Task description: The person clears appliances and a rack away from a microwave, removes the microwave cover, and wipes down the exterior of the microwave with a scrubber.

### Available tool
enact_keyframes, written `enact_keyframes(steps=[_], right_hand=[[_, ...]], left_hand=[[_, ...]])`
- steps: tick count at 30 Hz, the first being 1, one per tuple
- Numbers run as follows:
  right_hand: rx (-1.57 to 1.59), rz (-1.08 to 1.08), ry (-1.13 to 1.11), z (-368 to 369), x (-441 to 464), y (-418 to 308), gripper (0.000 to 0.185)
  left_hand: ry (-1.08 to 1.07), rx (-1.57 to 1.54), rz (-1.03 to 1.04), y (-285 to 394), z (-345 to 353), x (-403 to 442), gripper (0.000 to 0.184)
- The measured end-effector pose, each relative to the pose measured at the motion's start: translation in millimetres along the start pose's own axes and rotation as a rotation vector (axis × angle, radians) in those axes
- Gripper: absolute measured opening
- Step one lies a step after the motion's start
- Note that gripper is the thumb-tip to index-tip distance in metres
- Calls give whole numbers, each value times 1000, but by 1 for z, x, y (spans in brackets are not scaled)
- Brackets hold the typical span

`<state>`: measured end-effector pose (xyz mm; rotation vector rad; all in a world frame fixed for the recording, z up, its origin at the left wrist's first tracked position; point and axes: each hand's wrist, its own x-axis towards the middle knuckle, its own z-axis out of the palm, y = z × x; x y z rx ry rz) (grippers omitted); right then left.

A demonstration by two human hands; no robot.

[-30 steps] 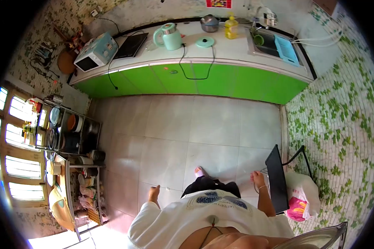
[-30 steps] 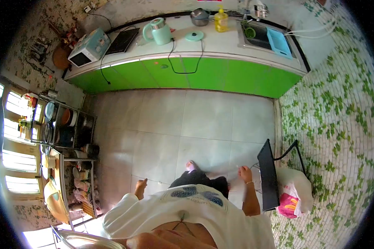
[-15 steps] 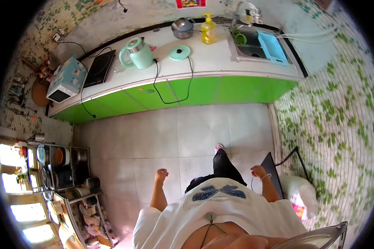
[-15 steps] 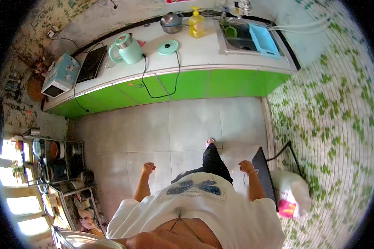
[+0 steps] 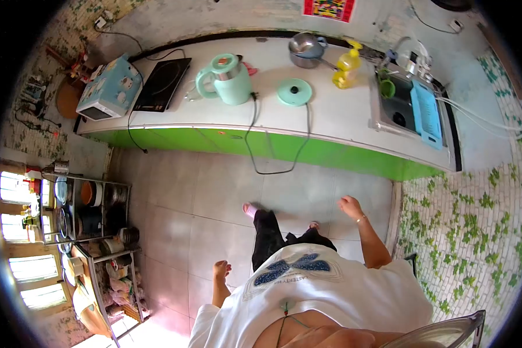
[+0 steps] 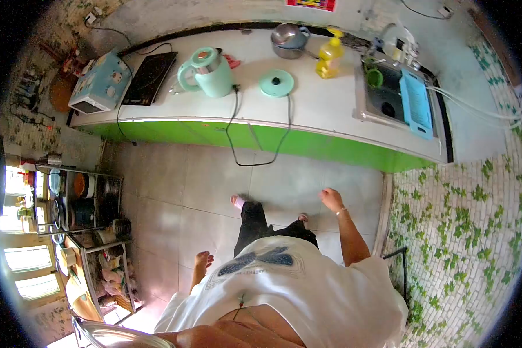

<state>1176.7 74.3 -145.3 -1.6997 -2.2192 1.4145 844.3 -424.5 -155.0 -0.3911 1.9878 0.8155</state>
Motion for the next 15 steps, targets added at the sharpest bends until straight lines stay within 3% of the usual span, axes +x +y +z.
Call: enact_keyframes(steps=[2, 7, 9, 12, 15], right_hand=[[199, -12, -212, 31, 23, -64, 25], [192, -102, -446, 130, 52, -200, 24], [228, -178, -621, 165, 60, -250, 24], [16, -339, -728, 190, 51, -328, 24], [31, -376, -752, 215, 58, -380, 24]], left_hand=[[-17, -158, -96, -10, -30, 8, 28], [40, -299, -175, -2, -96, 41, 25], [102, -417, -117, 14, -120, 59, 23], [149, -558, -62, 52, -162, 89, 21], [166, -583, 81, 119, -198, 112, 25]])
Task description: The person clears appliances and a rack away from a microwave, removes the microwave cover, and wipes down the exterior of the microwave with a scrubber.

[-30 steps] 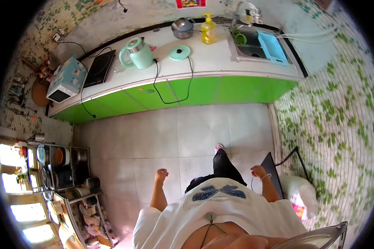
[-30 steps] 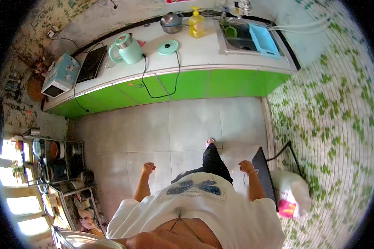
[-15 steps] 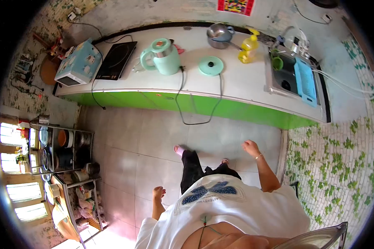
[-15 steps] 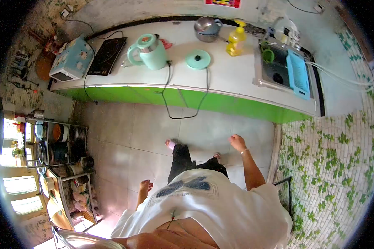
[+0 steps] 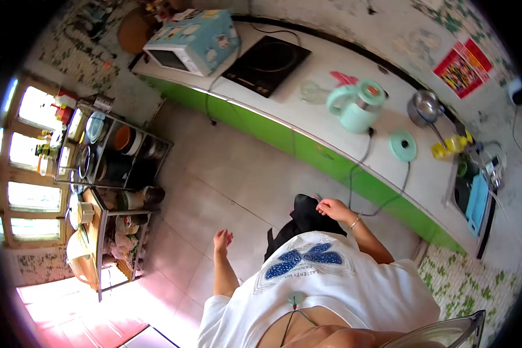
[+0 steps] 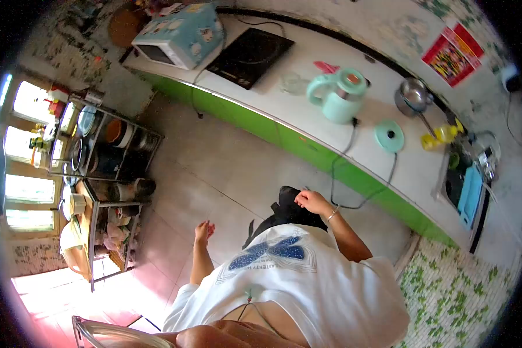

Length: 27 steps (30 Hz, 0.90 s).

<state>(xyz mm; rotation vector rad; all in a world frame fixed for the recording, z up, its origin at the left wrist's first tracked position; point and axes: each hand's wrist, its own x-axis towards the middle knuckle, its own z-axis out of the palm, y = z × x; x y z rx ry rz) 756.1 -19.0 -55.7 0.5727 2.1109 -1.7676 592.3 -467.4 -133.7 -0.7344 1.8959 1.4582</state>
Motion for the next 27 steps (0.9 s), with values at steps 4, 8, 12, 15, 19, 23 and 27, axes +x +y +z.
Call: enact_keyframes(steps=[4, 8, 12, 15, 19, 23, 27], right_hand=[[-47, 16, -53, 1, 56, -33, 24], [-80, 17, -92, 1, 130, -63, 24], [-47, 19, -97, 3, 215, -109, 23], [73, 33, -62, 9, 279, -138, 22], [187, 22, -66, 4, 331, -224, 23], [167, 63, -17, -14, 388, -266, 24], [76, -117, 148, -23, 425, -338, 22]], left_hand=[[-102, -66, 172, 106, 21, 29, 27], [-177, -22, 298, 196, 15, 76, 27], [-115, -32, 331, 252, -16, 136, 26], [-51, -59, 200, 233, -70, 186, 22], [38, 10, -95, 252, -117, 169, 21], [191, -203, -132, 252, -162, 189, 19], [233, -282, -100, 286, -181, 224, 16]])
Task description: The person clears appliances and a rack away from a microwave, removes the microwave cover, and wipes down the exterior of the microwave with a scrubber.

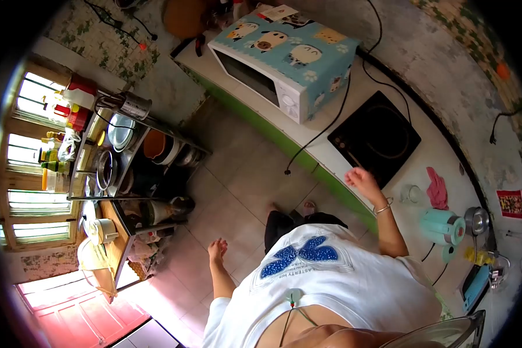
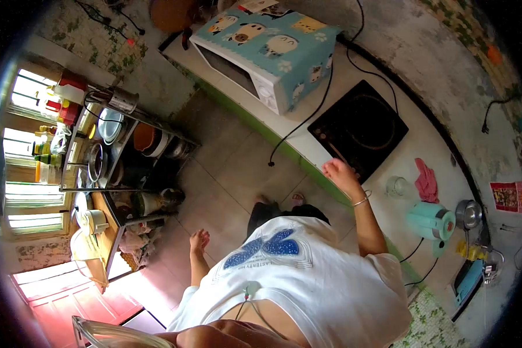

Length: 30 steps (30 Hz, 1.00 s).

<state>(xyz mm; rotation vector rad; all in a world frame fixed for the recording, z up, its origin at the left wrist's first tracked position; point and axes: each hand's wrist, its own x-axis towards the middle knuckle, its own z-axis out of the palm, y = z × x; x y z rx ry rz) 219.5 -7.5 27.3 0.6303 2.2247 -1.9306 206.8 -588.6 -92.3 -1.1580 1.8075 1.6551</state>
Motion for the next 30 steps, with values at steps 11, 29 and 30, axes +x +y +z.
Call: enact_keyframes(steps=[11, 29, 30], right_hand=[[31, -199, 518, 73, 154, -141, 30], [18, -62, 648, 88, 184, -168, 26], [27, -46, 680, 92, 185, -167, 27]], left_hand=[[-297, 177, 703, 337, 104, 171, 27], [-542, 418, 970, 631, 388, 165, 39], [-489, 382, 973, 636, 395, 162, 42]])
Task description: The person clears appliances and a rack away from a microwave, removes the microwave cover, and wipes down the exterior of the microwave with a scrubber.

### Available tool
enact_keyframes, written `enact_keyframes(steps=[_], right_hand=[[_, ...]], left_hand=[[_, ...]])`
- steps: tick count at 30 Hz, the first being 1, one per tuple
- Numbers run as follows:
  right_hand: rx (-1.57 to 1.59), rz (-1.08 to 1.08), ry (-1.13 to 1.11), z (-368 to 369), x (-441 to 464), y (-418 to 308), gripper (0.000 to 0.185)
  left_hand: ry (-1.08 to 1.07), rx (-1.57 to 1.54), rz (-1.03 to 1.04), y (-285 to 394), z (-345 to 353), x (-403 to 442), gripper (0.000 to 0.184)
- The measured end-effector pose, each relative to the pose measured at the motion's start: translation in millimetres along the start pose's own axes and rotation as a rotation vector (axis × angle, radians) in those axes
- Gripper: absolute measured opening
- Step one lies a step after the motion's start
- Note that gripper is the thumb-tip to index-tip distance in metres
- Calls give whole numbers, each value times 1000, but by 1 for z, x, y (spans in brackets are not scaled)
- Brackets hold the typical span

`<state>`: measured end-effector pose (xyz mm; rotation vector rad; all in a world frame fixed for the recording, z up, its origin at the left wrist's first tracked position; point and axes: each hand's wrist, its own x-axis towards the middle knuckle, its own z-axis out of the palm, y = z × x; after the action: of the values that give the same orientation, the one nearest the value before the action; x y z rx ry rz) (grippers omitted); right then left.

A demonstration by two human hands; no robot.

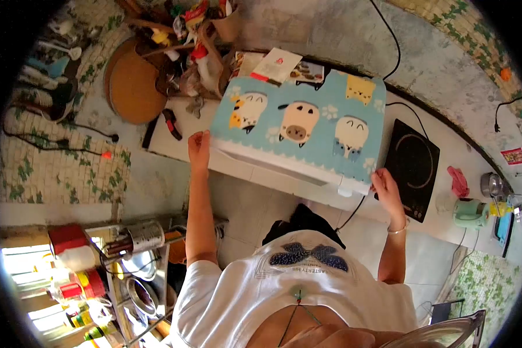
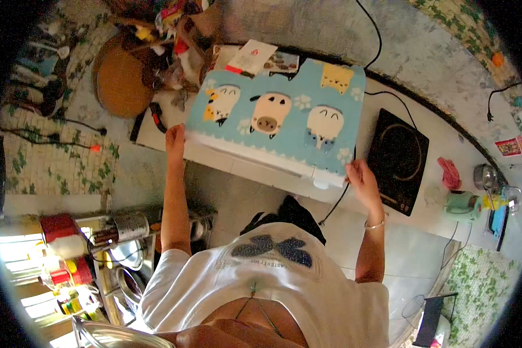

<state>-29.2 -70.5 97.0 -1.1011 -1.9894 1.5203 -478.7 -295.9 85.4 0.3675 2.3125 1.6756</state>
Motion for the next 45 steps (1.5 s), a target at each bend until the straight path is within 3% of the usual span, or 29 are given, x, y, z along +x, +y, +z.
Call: enact_keyframes(steps=[7, 12, 14, 16, 20, 26, 28, 30, 32, 34, 37, 39, 40, 42, 45], right_hand=[[46, 60, 115, 10, -3, -1, 25], [-99, 30, 204, 12, -11, -17, 21], [-156, 37, 113, 6, -11, -33, 20], [-154, 63, 89, 5, -9, -37, 19], [-138, 172, 3, -4, 0, -35, 19], [-110, 301, -102, -16, 2, -55, 20], [7, 236, -145, -28, -6, -70, 20], [127, 179, -186, -33, -9, -82, 20], [-31, 169, -77, -25, -5, -90, 20], [-212, 187, 84, -20, 4, -77, 15], [-188, 114, 299, -15, 28, -52, 16], [-191, 110, 482, -8, 47, -44, 30], [-195, 115, 491, -7, 57, -35, 30], [-68, 37, 460, -7, 77, -18, 45], [33, 43, 413, -7, 106, -6, 52]], left_hand=[[-175, 101, 52, 10, 12, 25, 31], [-72, 262, 401, 3, 5, 33, 13], [-115, 291, 378, 5, 2, 32, 13], [-188, 384, 499, 19, 0, 27, 11], [-332, 396, 466, 22, -16, 29, 11], [-567, 554, 234, 67, -30, 32, 7], [-894, 495, 121, 75, -46, 45, 6], [-876, 531, 191, 95, -44, 45, 5], [-861, 569, 270, 96, -41, 49, 5], [-496, 420, 302, 90, -16, 62, 12], [-499, 433, 568, 103, 39, 79, 25], [-516, 537, 767, 118, 83, 88, 44], [-518, 610, 851, 122, 101, 90, 56], [-582, 687, 858, 139, 131, 79, 61], [-639, 831, 925, 139, 155, 82, 69]])
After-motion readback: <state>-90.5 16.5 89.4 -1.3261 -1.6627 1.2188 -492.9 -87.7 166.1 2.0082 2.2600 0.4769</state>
